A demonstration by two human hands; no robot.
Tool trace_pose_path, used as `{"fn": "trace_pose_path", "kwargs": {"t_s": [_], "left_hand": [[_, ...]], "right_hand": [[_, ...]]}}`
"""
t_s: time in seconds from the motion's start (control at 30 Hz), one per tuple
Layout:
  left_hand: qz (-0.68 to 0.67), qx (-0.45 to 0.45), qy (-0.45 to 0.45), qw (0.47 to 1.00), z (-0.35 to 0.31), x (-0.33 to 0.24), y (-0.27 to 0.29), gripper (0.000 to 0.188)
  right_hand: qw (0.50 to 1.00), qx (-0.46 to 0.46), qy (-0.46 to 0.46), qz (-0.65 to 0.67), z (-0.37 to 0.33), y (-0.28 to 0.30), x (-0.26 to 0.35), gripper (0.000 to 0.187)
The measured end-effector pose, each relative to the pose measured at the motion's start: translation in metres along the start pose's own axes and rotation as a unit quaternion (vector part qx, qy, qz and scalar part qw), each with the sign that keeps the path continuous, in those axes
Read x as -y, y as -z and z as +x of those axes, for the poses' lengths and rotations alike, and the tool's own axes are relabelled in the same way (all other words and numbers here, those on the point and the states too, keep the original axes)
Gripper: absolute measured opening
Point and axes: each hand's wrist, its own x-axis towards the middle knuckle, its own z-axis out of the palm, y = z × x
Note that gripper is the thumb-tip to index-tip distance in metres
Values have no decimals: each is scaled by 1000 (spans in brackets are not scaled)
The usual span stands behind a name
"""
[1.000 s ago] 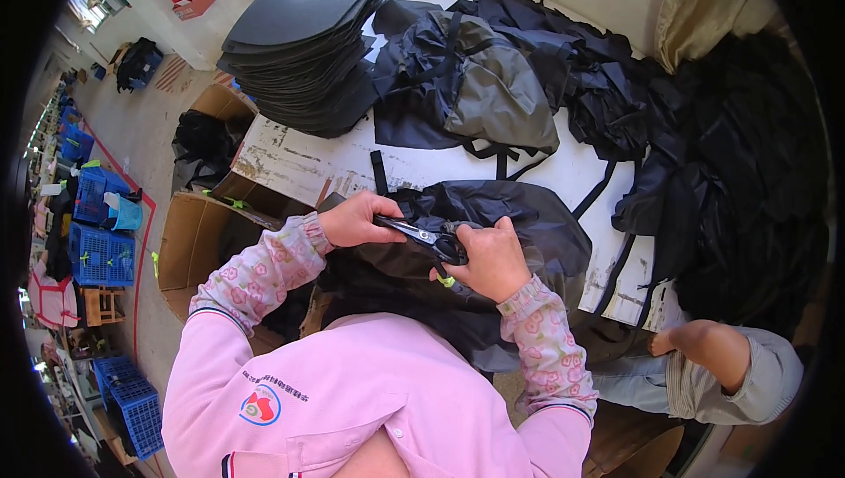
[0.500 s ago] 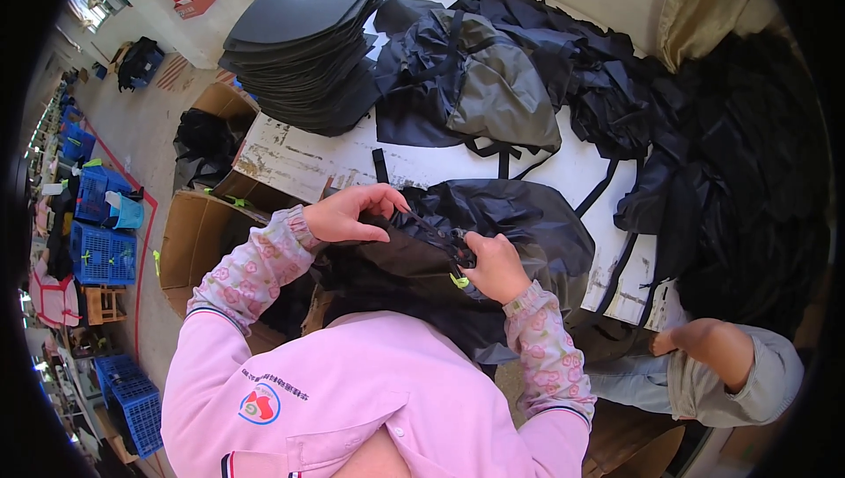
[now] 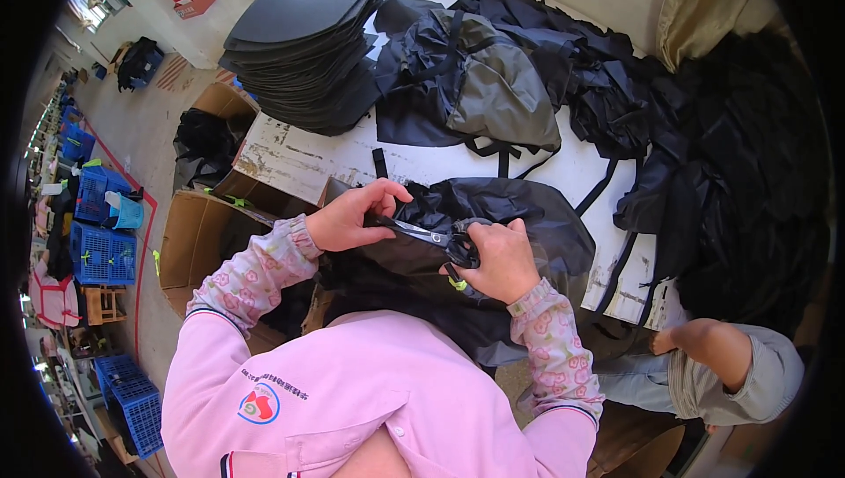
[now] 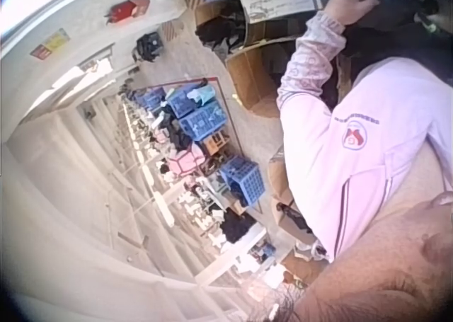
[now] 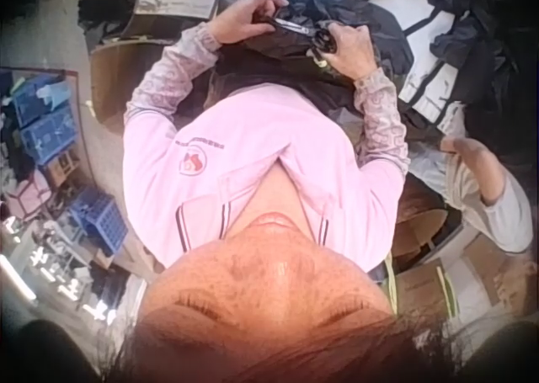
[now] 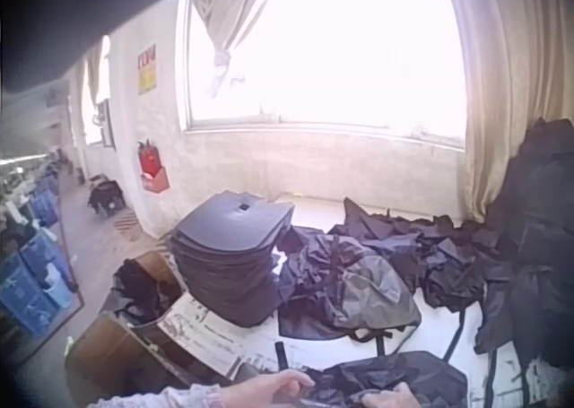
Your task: The recorder uses scissors to trim or inspect black fabric components at a workstation, later sorting through various pre-cut fabric pieces.
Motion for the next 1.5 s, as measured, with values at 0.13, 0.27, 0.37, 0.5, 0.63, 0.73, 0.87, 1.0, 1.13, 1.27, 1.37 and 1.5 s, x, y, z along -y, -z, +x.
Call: {"fn": "trace_pose_path", "kwargs": {"t_s": [0.13,0.27,0.37,0.5,0.63,0.73,0.87,1.0,1.13,1.27,1.37,1.5], "left_hand": [[-2,6,6,1000,0,-3,-1,55],[-4,7,11,1000,-1,-2,-1,55],[-10,12,16,1000,-1,-4,-2,56],[5,17,8,1000,-2,-4,-3,56],[6,22,11,1000,-3,-3,-5,56],[1,20,9,1000,0,-1,-4,56],[20,-40,-28,999,18,0,17,53],[-33,-142,-74,987,67,-1,62,47],[37,-213,-94,972,109,3,95,42],[453,-334,-236,792,116,-4,55,34],[388,-63,-280,876,75,5,-9,26],[437,127,-244,857,30,34,-70,24]], "right_hand": [[1000,-17,9,6,0,-1,3,52],[1000,-17,15,4,3,0,6,52],[1000,0,10,2,3,-1,6,49],[1000,18,9,3,-1,-1,4,50],[1000,3,20,-9,-4,-3,1,51],[1000,-6,-6,2,-7,0,-3,51],[996,-5,-83,33,-30,7,-7,49],[973,41,-185,130,-61,17,1,46],[970,23,-221,99,-105,-19,-9,46],[955,-9,-283,88,-131,-57,-13,44],[937,-33,-331,102,-140,-71,-15,38],[944,-49,-314,86,-145,-86,-18,37]]}}
